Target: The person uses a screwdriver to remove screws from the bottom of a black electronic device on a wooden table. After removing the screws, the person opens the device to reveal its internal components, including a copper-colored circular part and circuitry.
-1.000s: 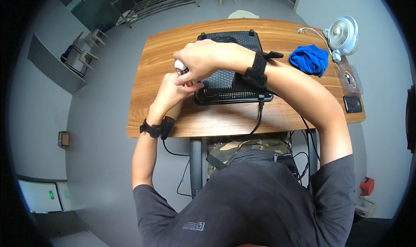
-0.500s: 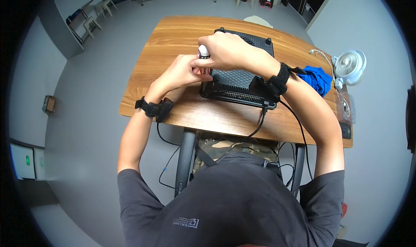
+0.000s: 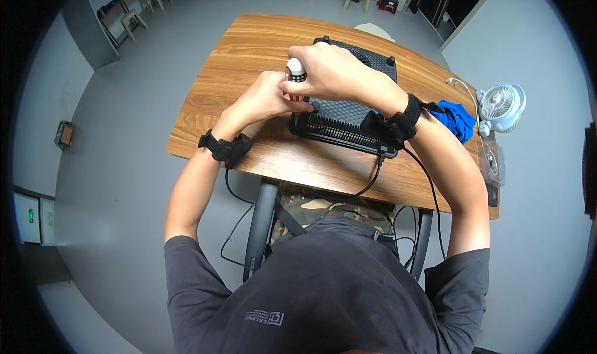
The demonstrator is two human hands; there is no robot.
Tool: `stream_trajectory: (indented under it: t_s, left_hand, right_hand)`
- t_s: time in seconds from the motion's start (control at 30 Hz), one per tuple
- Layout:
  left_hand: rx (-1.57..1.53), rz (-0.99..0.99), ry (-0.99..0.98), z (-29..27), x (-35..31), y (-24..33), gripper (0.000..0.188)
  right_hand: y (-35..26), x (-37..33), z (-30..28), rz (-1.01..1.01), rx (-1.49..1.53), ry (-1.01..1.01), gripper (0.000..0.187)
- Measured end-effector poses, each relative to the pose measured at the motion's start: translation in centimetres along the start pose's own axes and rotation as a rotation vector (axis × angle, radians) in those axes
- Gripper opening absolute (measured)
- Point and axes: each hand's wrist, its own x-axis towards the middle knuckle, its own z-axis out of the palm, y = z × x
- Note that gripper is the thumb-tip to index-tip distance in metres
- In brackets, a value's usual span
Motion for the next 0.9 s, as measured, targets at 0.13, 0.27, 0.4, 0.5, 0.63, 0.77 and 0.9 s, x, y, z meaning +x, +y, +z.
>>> stream_trajectory:
  t_s: [0.13, 0.27, 0.4, 0.5, 0.63, 0.77, 0.9]
  left_hand:
    - [-0.044, 0.006, -0.023, 0.2, -0.2, -0.9, 0.034]
    - [-0.044, -0.059, -0.043, -0.1, -0.3, -1.5, 0.035]
    - [-0.007, 0.011, 0.016, 0.1, -0.2, -1.1, 0.032]
    - [-0.002, 0.015, 0.049, 0.3, -0.3, -0.6, 0.033]
    - [0.016, 0.014, 0.059, 0.1, -0.2, -0.2, 0.032]
    - [0.042, 0.017, 0.051, 0.1, -0.2, 0.0, 0.030]
    - [0.035, -0.002, 0.044, 0.5, -0.3, -0.4, 0.029]
  right_hand:
    - [0.9, -0.5, 0.3, -0.114, 0.106, 0.030, 0.044]
    - [1.0, -0.8, 0.5, -0.086, 0.145, 0.092, 0.050]
    - [0.5, -0.4, 0.8, -0.012, 0.055, 0.048, 0.051]
    - [1.0, -0.1, 1.6, -0.051, 0.130, 0.084, 0.051]
    - [1.0, -0.1, 1.3, -0.052, 0.134, 0.088, 0.051]
    - [1.0, -0.3, 1.2, -0.045, 0.134, 0.080, 0.052]
    - [1.0, -0.5, 1.3, -0.036, 0.115, 0.078, 0.052]
